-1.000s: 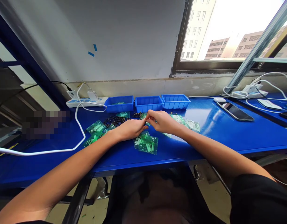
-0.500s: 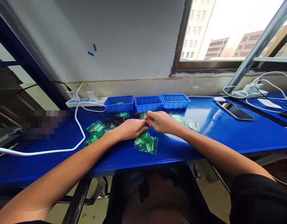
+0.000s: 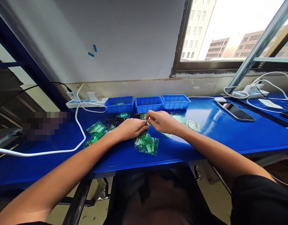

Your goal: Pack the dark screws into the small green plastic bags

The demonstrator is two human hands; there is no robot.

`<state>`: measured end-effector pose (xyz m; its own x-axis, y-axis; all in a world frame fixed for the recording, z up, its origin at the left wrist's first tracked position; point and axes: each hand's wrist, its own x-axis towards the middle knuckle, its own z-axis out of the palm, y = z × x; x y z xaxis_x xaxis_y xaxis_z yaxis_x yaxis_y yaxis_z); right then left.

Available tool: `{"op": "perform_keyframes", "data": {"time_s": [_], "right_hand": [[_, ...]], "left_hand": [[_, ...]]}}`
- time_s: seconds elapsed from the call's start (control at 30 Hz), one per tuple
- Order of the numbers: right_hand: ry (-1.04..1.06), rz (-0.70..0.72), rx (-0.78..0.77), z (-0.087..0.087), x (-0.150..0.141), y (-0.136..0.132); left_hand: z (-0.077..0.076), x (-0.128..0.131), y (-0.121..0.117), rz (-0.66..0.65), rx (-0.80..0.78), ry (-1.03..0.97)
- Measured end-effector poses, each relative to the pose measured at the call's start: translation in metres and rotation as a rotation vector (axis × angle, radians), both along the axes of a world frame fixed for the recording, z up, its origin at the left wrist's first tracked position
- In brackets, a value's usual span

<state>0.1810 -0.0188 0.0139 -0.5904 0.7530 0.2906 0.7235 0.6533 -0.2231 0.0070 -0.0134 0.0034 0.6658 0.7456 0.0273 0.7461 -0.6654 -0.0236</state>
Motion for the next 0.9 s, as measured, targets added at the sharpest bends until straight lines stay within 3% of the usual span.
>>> {"op": "perform_keyframes", "data": {"time_s": [0.57, 0.9], "right_hand": [[0.019, -0.034, 0.023, -0.0002, -0.0011, -0.0008], [0.05, -0.101, 0.035, -0.005, -0.0016, 0.0]], "left_hand": [[0.0053, 0.0023, -0.0054, 0.055, -0.02, -0.048], [0.0068, 0.0004, -0.0061, 0.161, 0.007, -0.253]]}}
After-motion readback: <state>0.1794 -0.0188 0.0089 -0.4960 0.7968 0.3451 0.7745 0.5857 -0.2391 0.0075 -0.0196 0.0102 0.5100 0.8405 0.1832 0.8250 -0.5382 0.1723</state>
